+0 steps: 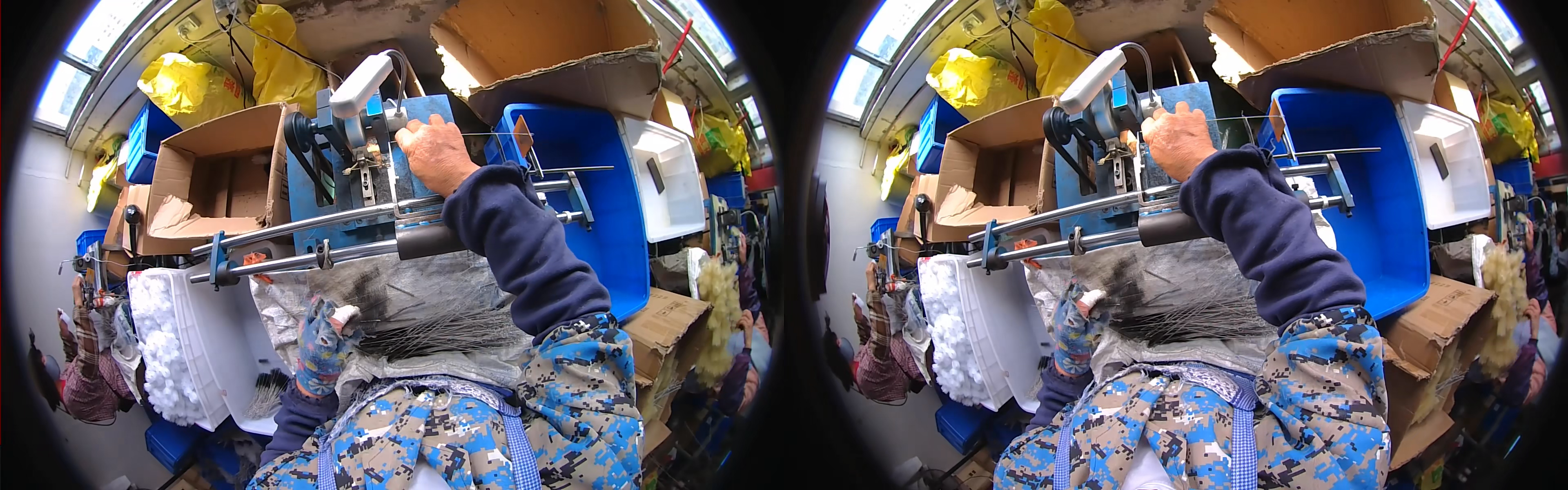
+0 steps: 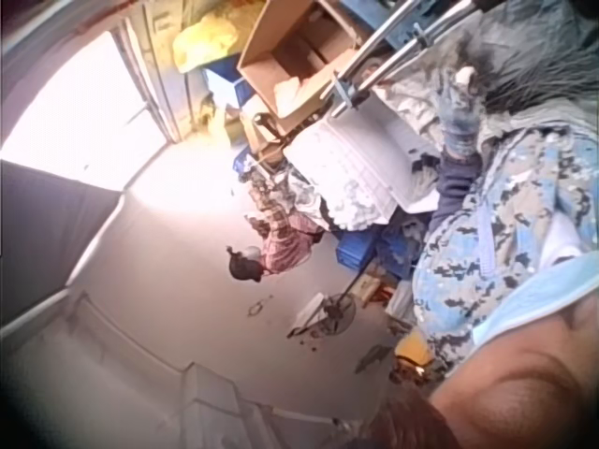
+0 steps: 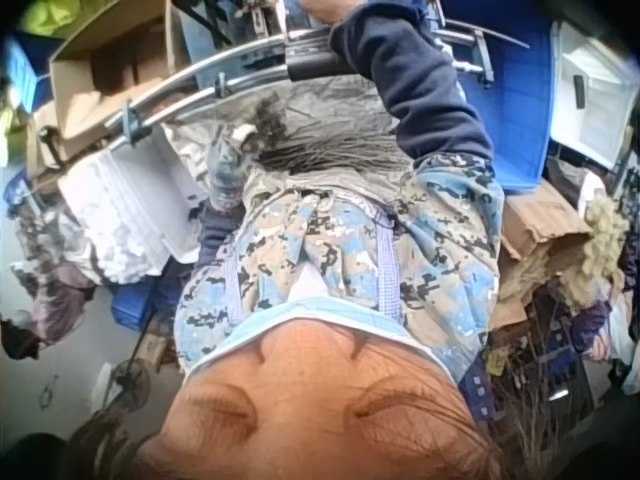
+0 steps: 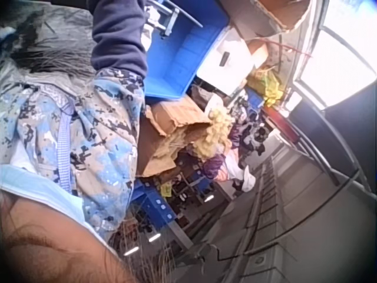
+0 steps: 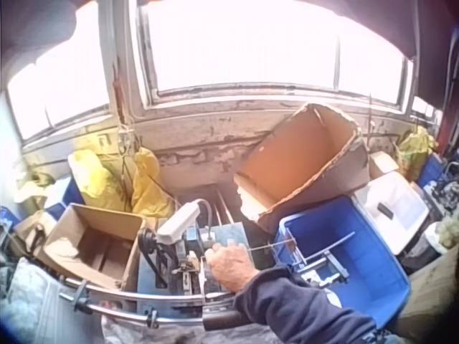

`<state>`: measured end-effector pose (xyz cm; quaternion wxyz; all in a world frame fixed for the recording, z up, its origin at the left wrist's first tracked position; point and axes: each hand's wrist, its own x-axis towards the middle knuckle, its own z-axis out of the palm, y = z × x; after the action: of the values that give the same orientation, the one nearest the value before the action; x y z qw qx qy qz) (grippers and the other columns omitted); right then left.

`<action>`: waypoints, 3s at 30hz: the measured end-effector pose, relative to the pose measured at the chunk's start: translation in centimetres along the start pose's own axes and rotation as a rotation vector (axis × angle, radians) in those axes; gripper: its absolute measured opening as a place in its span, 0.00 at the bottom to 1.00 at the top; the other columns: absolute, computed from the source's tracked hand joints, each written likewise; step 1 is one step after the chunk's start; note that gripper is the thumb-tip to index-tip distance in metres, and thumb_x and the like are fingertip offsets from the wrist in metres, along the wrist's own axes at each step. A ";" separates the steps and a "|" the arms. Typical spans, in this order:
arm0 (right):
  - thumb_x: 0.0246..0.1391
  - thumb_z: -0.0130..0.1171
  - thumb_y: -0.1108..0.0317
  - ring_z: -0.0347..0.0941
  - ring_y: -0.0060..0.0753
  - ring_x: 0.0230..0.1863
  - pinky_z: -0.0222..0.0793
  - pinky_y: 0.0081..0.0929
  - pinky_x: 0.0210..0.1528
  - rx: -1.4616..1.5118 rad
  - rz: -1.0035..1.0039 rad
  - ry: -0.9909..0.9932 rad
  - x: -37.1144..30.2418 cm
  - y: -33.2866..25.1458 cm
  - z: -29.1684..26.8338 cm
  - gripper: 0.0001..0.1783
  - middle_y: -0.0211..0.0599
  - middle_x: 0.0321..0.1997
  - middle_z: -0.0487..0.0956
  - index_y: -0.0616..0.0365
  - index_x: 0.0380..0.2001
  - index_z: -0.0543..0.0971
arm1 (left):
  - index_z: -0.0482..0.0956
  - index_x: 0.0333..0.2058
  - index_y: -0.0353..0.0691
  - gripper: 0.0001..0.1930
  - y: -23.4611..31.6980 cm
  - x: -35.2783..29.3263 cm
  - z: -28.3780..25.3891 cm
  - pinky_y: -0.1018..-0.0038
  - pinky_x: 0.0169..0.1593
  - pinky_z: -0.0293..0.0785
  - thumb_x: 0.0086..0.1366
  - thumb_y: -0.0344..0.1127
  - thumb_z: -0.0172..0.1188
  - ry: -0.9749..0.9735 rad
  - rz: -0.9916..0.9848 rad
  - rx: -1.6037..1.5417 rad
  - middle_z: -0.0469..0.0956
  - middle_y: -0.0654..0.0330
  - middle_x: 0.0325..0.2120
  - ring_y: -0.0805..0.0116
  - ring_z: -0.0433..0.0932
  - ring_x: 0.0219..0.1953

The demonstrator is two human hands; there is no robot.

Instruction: The person operates a blue benchtop machine, repeatedly feeding thin dark rods into the device with their right hand while holding a bundle of rods in their left hand. The rods are processed by the machine and collected into a pile on a white sack below.

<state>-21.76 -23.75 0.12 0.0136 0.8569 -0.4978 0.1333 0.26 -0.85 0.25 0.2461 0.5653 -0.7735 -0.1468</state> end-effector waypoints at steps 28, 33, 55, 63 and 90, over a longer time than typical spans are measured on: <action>0.38 0.63 0.61 0.60 0.46 0.52 0.63 0.39 0.46 0.091 0.213 -0.096 -5.0 0.4 -2.7 0.30 0.50 0.52 0.60 0.65 0.45 0.69 | 0.72 0.37 0.37 0.15 2.9 1.6 0.1 0.78 0.33 0.72 0.47 0.19 0.58 -0.095 0.085 -0.366 0.77 0.60 0.29 0.70 0.76 0.29; 0.45 0.59 0.60 0.67 0.50 0.45 0.66 0.35 0.47 0.205 0.227 -0.124 -5.0 0.3 -2.5 0.31 0.52 0.48 0.60 0.68 0.50 0.65 | 0.72 0.37 0.38 0.16 2.2 -0.3 0.3 0.77 0.34 0.72 0.47 0.18 0.57 -0.136 -0.073 -0.442 0.77 0.58 0.29 0.68 0.77 0.30; 0.50 0.55 0.58 0.72 0.48 0.40 0.69 0.31 0.42 0.193 0.114 -0.228 -4.0 -0.7 -2.0 0.33 0.53 0.40 0.68 0.74 0.51 0.61 | 0.72 0.37 0.36 0.14 2.0 -0.6 -0.2 0.77 0.36 0.73 0.49 0.19 0.58 -0.107 -0.060 -0.411 0.77 0.58 0.30 0.69 0.76 0.32; 0.49 0.56 0.60 0.69 0.49 0.43 0.67 0.35 0.45 0.203 0.127 -0.190 -5.3 1.3 -2.9 0.28 0.51 0.40 0.67 0.71 0.47 0.65 | 0.73 0.38 0.35 0.15 2.4 -0.1 -0.1 0.78 0.34 0.71 0.49 0.19 0.55 -0.077 -0.035 -0.475 0.76 0.59 0.30 0.71 0.75 0.29; 0.38 0.59 0.78 0.69 0.44 0.40 0.65 0.31 0.45 0.932 -0.164 -0.035 -13.5 -6.4 -8.4 0.18 0.43 0.37 0.75 0.63 0.38 0.74 | 0.73 0.37 0.34 0.09 4.5 1.2 -1.1 0.82 0.28 0.67 0.55 0.23 0.57 0.051 -0.434 -1.100 0.76 0.59 0.31 0.78 0.71 0.24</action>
<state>-24.44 -7.73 5.59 -0.3704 0.8102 -0.3157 0.3267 -3.01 -0.56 3.69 0.4859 0.5034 -0.4445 -0.5594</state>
